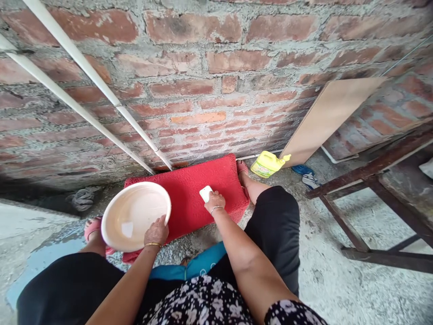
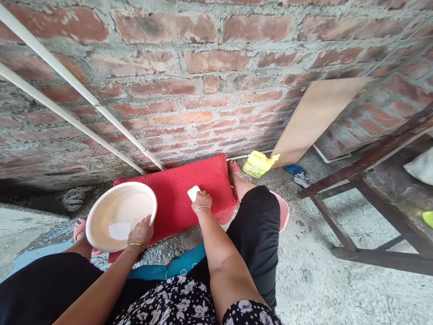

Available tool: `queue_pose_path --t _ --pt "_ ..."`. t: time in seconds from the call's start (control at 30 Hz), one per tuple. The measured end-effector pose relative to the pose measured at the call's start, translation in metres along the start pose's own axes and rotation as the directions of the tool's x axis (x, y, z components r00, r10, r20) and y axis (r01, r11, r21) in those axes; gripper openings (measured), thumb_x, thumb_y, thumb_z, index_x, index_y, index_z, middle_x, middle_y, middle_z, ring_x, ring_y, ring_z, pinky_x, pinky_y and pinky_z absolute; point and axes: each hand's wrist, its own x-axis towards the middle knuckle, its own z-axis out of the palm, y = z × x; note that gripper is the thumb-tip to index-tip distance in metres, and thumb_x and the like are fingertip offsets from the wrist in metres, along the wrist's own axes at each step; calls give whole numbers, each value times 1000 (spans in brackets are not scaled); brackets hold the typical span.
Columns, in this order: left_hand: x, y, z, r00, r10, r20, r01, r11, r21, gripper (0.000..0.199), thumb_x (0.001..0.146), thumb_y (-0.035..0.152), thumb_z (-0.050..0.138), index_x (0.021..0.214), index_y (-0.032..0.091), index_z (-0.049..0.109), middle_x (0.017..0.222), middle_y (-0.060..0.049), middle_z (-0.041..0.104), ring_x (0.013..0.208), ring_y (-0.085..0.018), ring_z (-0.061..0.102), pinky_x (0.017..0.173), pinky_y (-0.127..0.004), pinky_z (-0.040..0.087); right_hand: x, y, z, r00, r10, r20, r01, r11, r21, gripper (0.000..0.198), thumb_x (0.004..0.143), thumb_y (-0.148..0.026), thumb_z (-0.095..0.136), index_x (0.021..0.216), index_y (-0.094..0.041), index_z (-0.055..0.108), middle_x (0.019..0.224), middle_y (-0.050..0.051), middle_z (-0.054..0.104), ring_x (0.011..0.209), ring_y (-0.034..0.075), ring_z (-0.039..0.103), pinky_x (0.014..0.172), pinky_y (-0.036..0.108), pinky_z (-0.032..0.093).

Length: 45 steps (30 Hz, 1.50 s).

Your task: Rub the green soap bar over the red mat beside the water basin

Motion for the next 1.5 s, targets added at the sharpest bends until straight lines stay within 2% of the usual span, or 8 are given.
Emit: queue_pose_path --t 0.13,0.4,0.7,0.9,1.03,1.13,1.23,1.5 --pt "3 -1 2 1000 -10 13 11 1000 -8 47 91 29 28 134 20 43 126 -12 57 109 -30 56 87 -46 45 1 24 -23 992 128 -9 -128 990 64 52 75 -33 59 124 -17 52 116 16 54 104 26 58 84 35 44" --pt "8 -1 4 989 -140 55 139 990 16 44 90 27 28 130 28 47 129 -12 57 112 -31 56 92 -58 38 -23 -43 9 968 -241 73 239 970 44 54 71 -34 65 121 -20 55 120 14 54 104 25 58 84 36 47" --pt "9 0 -7 977 -179 112 169 981 97 45 86 25 35 127 26 52 121 -15 62 110 -33 58 92 -58 36 1 -7 -22 998 22 61 -28 993 112 53 73 -36 63 123 -21 56 121 14 56 109 25 57 88 35 47" --pt "1 9 -13 971 -173 164 158 982 101 47 86 30 43 132 23 45 124 -15 59 113 -33 55 94 -57 35 -10 -35 7 973 -222 71 213 971 112 54 68 -35 67 119 -20 58 121 12 55 105 25 58 86 35 47" --pt "-21 28 -21 980 -186 -77 193 976 96 61 84 40 50 140 21 38 135 -19 46 119 -38 46 92 -56 36 -15 -27 17 976 -195 99 189 980 63 49 69 -35 67 115 -19 61 118 13 56 104 25 58 84 34 47" --pt "-35 51 -23 943 62 -326 -34 995 91 53 89 39 43 139 20 41 136 -18 42 123 -34 40 99 -49 32 -12 -12 10 993 -84 87 79 995 68 52 69 -35 68 117 -19 59 116 13 56 103 26 59 81 33 47" --pt "-38 76 -22 921 234 -310 -237 971 30 45 91 34 41 134 20 48 125 -14 50 114 -27 45 99 -40 34 -9 -6 3 996 -69 59 63 993 101 50 70 -39 67 116 -20 58 114 12 56 101 25 59 80 33 46" --pt "-14 71 -27 905 39 -423 -131 973 -191 36 90 26 42 123 16 52 116 -15 50 112 -26 45 99 -41 36 -3 -32 9 984 -178 7 175 974 147 41 72 -50 65 103 -25 58 106 5 54 93 20 58 75 29 43"
